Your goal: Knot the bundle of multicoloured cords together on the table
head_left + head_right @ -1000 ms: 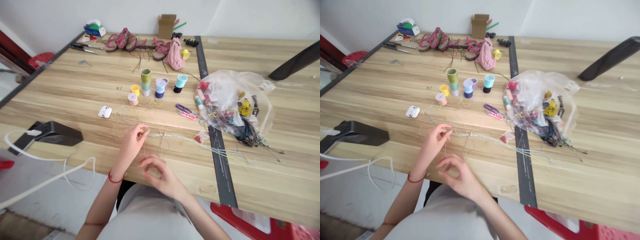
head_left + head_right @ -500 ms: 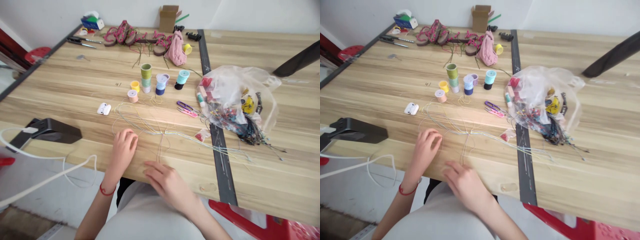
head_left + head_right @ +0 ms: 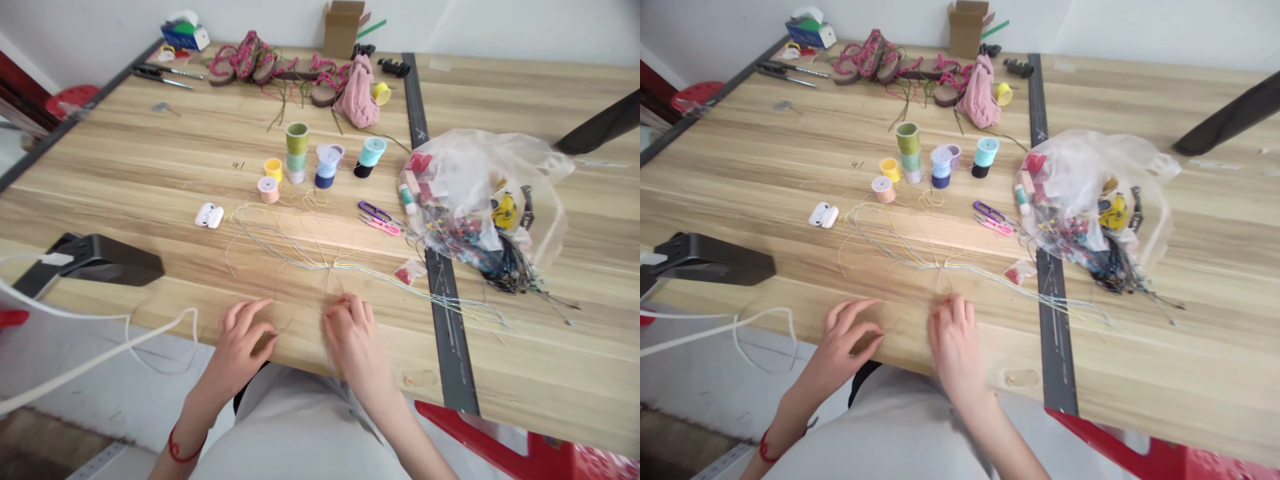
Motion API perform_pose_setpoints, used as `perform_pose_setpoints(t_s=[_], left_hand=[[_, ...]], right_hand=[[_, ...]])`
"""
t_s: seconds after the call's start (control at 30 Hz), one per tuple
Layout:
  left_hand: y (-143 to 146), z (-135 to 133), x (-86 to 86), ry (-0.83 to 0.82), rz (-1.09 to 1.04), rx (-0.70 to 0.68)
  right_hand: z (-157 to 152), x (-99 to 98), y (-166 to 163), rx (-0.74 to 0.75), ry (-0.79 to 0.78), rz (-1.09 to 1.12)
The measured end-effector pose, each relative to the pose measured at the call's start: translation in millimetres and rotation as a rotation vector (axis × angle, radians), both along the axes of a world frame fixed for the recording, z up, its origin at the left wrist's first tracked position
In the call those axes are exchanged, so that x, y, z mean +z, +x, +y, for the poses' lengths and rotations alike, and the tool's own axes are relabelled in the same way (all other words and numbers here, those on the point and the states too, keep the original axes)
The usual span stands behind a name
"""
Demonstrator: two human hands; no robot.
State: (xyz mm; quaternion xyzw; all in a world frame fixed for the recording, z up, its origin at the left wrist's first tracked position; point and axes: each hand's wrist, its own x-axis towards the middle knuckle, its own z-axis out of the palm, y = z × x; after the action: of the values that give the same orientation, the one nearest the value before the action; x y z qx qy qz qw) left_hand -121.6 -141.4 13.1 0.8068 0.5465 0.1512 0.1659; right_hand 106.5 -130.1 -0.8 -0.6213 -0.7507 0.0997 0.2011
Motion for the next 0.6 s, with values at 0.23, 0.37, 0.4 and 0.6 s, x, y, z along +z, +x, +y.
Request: perform_pose_setpoints(t_s=[0.23, 0.37, 0.4, 0.6], left_hand=[[7, 3, -3.2, 0.076, -0.102, 0.008], [12, 3, -6.6, 0.124, -0.153, 0.008], [14, 4, -7.8, 0.137, -0.164, 0.004], [33, 11, -14.1, 0.161, -0.176, 0.007]], right_hand=[[-2, -0.5, -1, -0.016, 0.028, 0.043], [-2, -3.3, -1, -0.007, 0.037, 0.089], [-2, -3.9, 0, -0.008, 0.040, 0.116], [1, -5.1, 8, -0.057, 0.018, 0.304]])
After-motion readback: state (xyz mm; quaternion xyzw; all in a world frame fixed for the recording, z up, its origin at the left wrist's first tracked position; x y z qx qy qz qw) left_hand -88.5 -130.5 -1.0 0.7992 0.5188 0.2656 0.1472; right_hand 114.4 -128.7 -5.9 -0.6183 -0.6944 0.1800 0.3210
